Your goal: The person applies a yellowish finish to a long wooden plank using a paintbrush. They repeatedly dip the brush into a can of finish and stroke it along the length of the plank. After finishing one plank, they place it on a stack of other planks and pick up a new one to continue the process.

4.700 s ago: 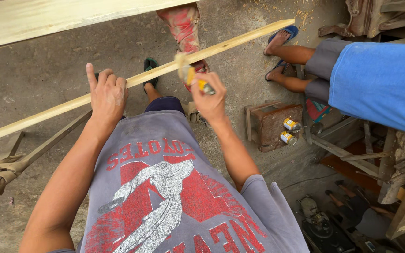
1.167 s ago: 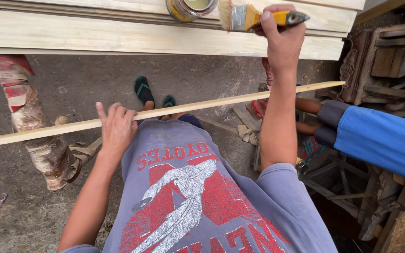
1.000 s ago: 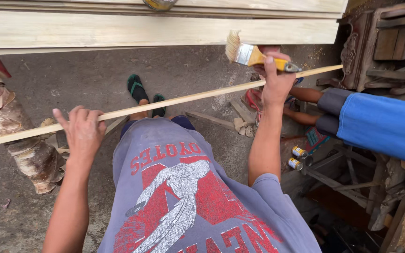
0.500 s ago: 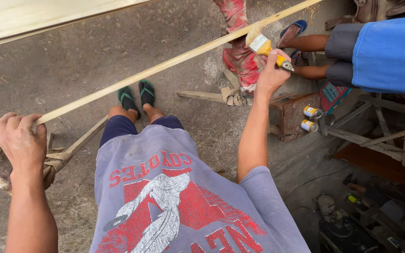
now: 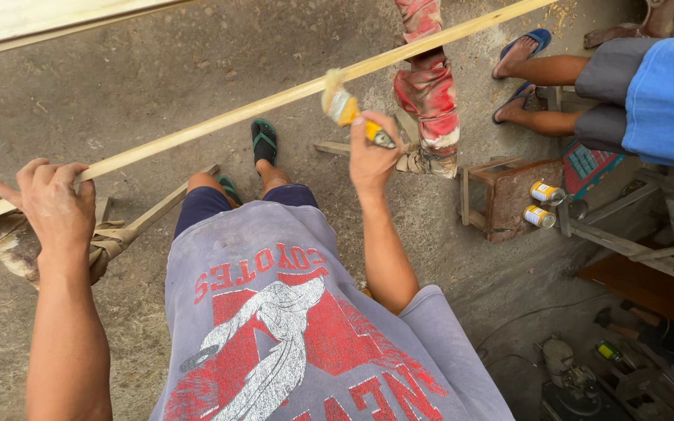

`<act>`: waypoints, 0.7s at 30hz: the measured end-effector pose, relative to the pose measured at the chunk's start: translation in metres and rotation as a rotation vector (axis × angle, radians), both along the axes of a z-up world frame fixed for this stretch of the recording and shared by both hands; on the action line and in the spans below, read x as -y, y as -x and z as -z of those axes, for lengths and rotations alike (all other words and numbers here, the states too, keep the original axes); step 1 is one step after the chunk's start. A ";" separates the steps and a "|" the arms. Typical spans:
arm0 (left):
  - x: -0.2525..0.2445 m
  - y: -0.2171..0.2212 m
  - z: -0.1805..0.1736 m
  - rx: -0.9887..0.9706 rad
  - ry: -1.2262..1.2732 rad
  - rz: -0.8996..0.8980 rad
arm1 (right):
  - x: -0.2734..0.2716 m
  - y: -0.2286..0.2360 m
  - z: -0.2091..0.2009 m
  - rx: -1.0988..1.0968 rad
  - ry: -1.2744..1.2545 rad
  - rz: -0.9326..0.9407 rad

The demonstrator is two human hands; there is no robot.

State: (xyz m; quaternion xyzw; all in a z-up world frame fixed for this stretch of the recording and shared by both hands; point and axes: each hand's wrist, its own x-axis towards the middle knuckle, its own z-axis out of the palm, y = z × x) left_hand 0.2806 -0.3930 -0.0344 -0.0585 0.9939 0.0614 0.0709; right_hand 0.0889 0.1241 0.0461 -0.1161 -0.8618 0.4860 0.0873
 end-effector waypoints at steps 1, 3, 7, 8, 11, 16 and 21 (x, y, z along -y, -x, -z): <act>-0.001 0.004 -0.003 -0.005 -0.007 -0.003 | 0.017 -0.006 -0.007 -0.049 -0.023 -0.066; -0.005 0.012 -0.006 -0.014 -0.006 0.006 | 0.046 -0.014 -0.021 -0.025 -0.043 -0.119; -0.012 0.017 -0.016 -0.033 -0.014 0.001 | 0.091 -0.028 -0.038 -0.009 0.038 -0.249; -0.014 0.019 -0.016 -0.039 -0.035 -0.004 | 0.102 -0.032 -0.039 0.007 0.052 -0.273; -0.016 0.024 -0.019 -0.059 -0.077 -0.011 | 0.131 -0.046 -0.043 0.020 0.096 -0.349; -0.019 0.039 -0.028 -0.102 -0.147 0.001 | 0.198 -0.072 -0.043 0.033 0.127 -0.457; -0.010 0.040 -0.039 -0.117 -0.250 0.069 | 0.256 -0.099 -0.061 0.009 0.102 -0.573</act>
